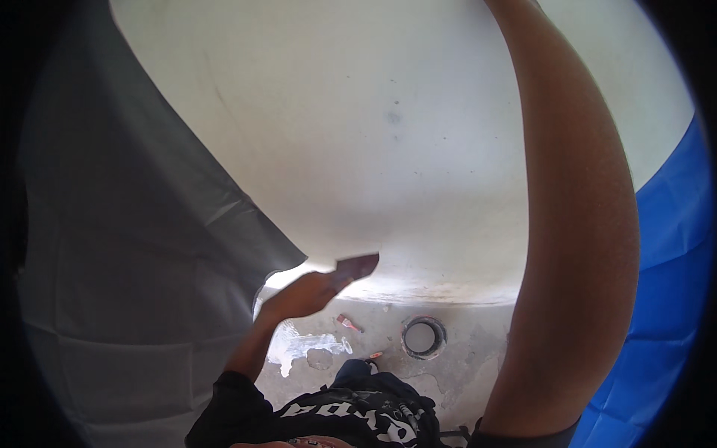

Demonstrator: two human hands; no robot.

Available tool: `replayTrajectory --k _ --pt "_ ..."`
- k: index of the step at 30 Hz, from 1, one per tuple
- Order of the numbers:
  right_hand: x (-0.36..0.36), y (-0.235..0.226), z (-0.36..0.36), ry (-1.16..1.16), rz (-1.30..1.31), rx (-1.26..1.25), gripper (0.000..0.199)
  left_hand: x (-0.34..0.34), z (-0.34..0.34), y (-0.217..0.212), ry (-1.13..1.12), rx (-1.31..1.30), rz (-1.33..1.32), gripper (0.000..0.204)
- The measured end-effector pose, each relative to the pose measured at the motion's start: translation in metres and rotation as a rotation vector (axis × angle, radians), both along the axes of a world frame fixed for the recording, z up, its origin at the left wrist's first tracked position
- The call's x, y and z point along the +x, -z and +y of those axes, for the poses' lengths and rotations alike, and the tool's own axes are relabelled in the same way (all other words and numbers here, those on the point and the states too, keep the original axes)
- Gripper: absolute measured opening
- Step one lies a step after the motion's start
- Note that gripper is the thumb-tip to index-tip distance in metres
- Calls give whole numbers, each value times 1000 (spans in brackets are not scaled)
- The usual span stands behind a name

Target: Sanding the interior wall of a large vessel using sandpaper.

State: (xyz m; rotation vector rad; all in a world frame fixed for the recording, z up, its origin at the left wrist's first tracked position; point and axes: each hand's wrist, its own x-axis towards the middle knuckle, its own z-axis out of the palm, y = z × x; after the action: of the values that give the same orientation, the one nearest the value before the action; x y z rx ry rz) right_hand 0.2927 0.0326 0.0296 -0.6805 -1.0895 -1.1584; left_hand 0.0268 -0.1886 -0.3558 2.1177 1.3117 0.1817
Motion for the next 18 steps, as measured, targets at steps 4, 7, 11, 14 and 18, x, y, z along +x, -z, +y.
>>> replayTrajectory --k 4,7,11,14,18 --pt "3 -2 -11 37 -47 -7 24 -57 -7 -101 -154 627 -406 29" --pt "5 5 -8 45 -20 -64 22 -68 -6 -140 -511 1100 -324 28" --pt "-10 -4 -12 37 -12 -1 21 -52 46 -182 -581 1368 -491 34" --pt "-8 -8 -21 66 -8 -44 20 -36 103 -185 -396 1556 -192 51" --pt "-14 6 -14 39 24 -82 21 -26 150 -130 -452 1518 -85 74"
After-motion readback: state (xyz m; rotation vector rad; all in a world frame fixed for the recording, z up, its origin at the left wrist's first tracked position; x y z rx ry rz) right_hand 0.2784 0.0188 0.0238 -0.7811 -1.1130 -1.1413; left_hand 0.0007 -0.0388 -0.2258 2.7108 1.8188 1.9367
